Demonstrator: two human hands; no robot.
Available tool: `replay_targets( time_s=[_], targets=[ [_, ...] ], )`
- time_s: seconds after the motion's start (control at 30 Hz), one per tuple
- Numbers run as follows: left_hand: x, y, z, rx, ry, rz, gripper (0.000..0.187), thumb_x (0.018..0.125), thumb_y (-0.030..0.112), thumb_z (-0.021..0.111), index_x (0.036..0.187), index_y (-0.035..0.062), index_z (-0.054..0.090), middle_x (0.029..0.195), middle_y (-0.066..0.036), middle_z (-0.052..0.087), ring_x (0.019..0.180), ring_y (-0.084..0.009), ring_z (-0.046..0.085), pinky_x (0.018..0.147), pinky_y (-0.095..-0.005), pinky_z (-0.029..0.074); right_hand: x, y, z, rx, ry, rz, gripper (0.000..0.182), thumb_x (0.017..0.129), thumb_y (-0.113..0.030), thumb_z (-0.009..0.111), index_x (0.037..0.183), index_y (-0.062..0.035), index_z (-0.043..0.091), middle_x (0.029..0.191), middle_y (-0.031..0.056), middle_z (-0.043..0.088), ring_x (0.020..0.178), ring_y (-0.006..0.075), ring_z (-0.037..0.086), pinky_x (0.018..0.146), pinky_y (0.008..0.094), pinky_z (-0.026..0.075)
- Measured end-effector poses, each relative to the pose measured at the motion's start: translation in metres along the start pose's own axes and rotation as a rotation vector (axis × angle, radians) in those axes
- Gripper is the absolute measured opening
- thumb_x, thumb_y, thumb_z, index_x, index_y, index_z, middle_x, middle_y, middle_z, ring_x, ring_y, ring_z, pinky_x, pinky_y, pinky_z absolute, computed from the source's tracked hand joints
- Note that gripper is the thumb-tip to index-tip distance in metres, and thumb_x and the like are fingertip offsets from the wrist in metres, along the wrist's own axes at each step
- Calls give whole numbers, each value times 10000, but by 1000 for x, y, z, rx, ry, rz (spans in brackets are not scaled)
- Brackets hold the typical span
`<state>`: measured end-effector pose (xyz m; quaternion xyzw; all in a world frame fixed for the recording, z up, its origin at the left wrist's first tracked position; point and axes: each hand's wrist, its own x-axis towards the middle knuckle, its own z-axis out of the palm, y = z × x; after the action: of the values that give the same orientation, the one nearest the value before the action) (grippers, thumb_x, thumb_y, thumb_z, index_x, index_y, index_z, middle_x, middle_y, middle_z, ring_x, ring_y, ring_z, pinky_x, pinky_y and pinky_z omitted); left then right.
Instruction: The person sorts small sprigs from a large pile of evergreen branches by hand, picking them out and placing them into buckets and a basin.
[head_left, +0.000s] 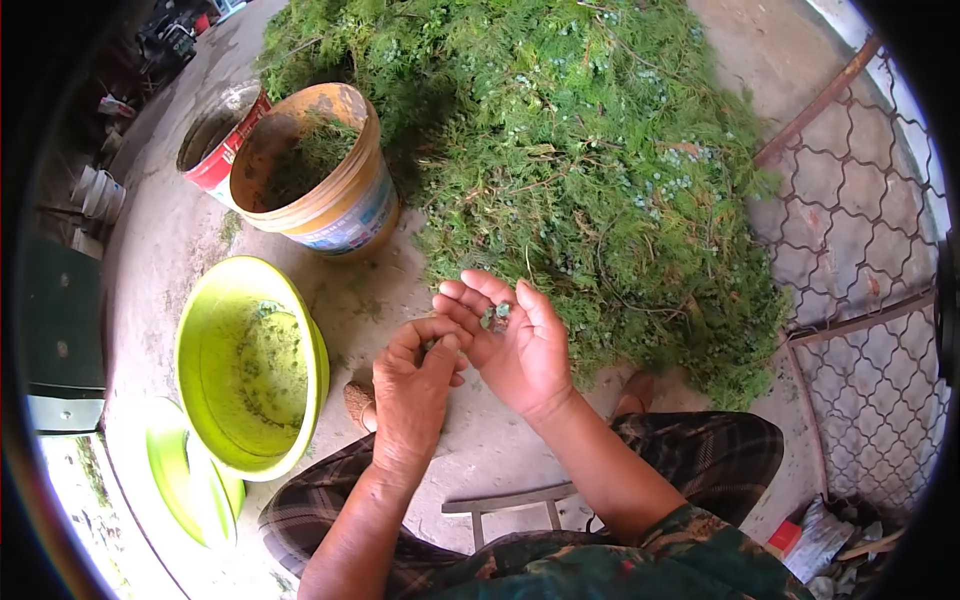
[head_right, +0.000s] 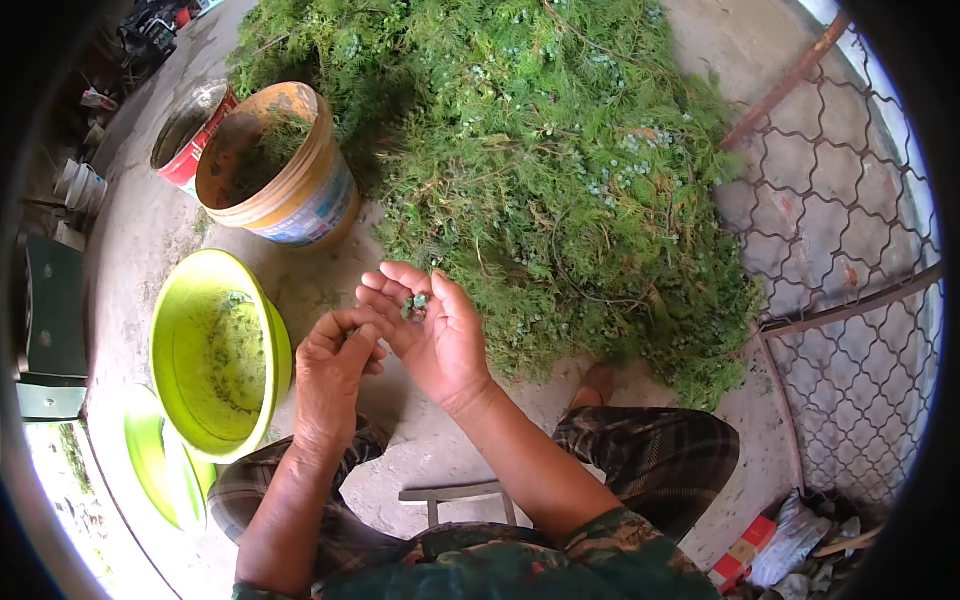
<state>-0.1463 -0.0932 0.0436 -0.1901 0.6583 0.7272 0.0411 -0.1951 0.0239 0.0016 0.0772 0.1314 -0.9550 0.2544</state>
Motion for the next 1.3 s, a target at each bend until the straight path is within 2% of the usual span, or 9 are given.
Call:
replay_targets(
  time_s=[0.1, 0.23, 0.33, 0.47, 0.57, 0.63, 0.73, 1.1, 1.3],
  targets=[
    [-2, -7, 5, -451, 71, -176, 148, 927, 174, 508, 991, 65, 585, 950, -11, 595, 869, -105, 553, 772, -287, 462, 1, 10, 5, -172, 68, -200, 435, 962, -322, 386, 1164, 35, 533, 1185, 195, 558, 1137, 305, 529, 1034, 427, 398],
    [8, -23, -4, -861, 86, -298, 250, 956, 249, 384, 1065, 80, 533, 996, -35, 559, 915, -178, 545, 832, -342, 454, -12, 32, 17, -1268, -213, -465, 386, 976, -281, 366, 1067, -8, 623, 1125, 126, 623, 1131, 220, 539, 1003, 340, 391],
    [7, -15, -2, -905, 150, -358, 249, 957, 278, 405, 1024, 76, 534, 955, -57, 571, 835, -205, 560, 682, -330, 500, -15, 27, 22, -1214, -223, -453, 318, 961, -223, 398, 1100, -26, 605, 1167, 122, 610, 1142, 221, 545, 988, 311, 398],
    [4, -4, -17, -1033, -54, -544, 273, 975, 325, 476, 842, 93, 529, 762, -27, 511, 636, -106, 476, 442, -210, 353, 0, -29, 1, -993, 63, -649, 323, 956, -239, 446, 1014, 27, 619, 1040, 118, 635, 981, 187, 594, 903, 302, 452],
    [1, 8, -24, -1080, -36, -542, 316, 979, 379, 470, 834, 103, 520, 670, 19, 419, 493, -74, 375, 358, -195, 269, -1, -73, -120, -1351, 576, -271, 208, 866, -235, 602, 825, -32, 616, 668, 56, 610, 654, 186, 593, 605, 342, 462],
    [-1, 8, -27, -1027, -32, -528, 303, 975, 381, 479, 835, 114, 510, 665, 25, 412, 484, -63, 354, 357, -188, 250, -28, -56, -249, -1813, 748, -256, 211, 831, -224, 595, 828, -17, 635, 768, 166, 640, 730, 347, 619, 666, 413, 475],
    [-3, 10, -25, -933, 27, -519, 271, 979, 368, 479, 876, 120, 511, 644, 37, 394, 463, -45, 320, 345, -176, 225, -78, -27, -325, -1952, 755, -50, 191, 806, -223, 600, 816, -39, 649, 787, 170, 646, 775, 362, 625, 694, 421, 480],
    [6, 9, -23, -873, 157, -549, 270, 1004, 337, 427, 927, 92, 507, 646, 36, 383, 449, -36, 302, 323, -168, 257, -51, 2, -336, -1977, 960, 175, 304, 786, -313, 647, 972, -100, 535, 817, 190, 645, 805, 412, 613, 693, 500, 459],
    [5, 12, -24, -894, 128, -552, 260, 1017, 325, 388, 963, 97, 500, 633, 47, 369, 438, -32, 327, 316, -174, 270, -63, -17, -347, -1988, 1024, 70, 332, 794, -332, 614, 1011, -93, 537, 846, 208, 648, 799, 428, 605, 690, 516, 458]
  ],
)
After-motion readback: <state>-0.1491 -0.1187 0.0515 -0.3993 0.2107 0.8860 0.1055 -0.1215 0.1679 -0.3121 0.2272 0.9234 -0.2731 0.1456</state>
